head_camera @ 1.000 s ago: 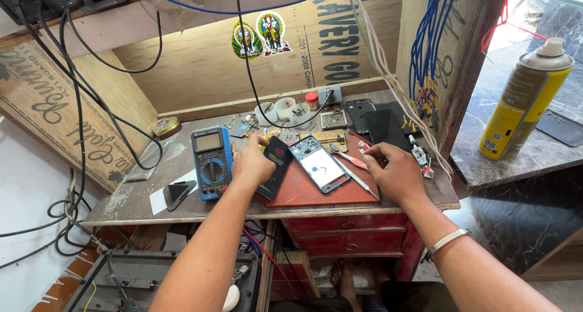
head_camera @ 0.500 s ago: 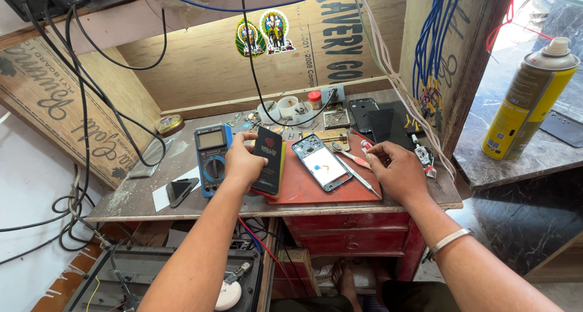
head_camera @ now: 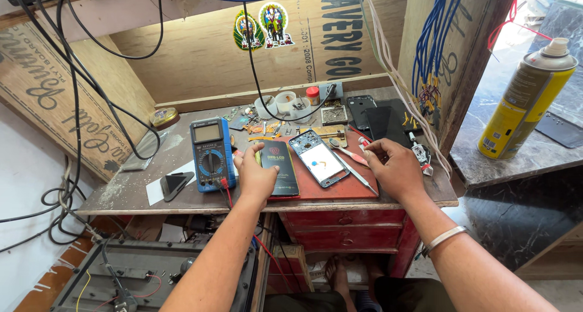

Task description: The person handles a disassembled smartphone, reattaches the back cover, and then connects a charging cable to test the device. They also open a small container and connect a cable to a black object.

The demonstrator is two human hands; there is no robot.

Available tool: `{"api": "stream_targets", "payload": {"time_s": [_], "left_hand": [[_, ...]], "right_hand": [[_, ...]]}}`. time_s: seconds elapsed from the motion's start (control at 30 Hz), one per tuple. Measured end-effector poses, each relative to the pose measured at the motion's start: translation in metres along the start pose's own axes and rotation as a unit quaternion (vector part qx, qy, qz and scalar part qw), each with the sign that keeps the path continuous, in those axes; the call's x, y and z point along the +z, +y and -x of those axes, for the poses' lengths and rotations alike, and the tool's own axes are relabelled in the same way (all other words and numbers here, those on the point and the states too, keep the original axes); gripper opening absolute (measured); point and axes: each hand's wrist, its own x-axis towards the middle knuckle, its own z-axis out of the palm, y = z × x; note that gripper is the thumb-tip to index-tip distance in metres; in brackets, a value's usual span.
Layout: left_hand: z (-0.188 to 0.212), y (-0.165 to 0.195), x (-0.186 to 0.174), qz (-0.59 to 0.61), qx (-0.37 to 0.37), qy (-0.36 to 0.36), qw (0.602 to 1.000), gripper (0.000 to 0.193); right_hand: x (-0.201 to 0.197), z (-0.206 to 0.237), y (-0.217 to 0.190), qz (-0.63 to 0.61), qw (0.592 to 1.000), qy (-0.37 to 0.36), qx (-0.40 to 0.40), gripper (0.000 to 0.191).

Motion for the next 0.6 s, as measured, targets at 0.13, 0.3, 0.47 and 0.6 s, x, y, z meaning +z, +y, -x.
{"api": "stream_targets", "payload": {"time_s": [0.13,0.3,0.47,0.6], "left_hand": [[-0.001,-0.002,0.001,-0.018,0.04,-0.011,0.999,0.068],[-0.002,-0.009,0.009,-0.056,0.076,-0.03,0.995,0.062],[0.004,-0.006,0.002,-0.144,0.128,-0.057,0.979,0.056],[0.009,-0.003,-0.01,-0.204,0.195,-0.067,0.957,0.053]], "right_hand": [[0.002,-0.001,0.0,-0.001,1.0,0.001,-0.005,0.02],[0.004,-0.001,-0.002,0.0,1.0,0.001,-0.009,0.02],[0.006,-0.002,-0.003,0.01,1.0,-0.002,0.004,0.02],[0.009,-0.003,-0.003,0.003,1.0,0.002,-0.01,0.02]]}}
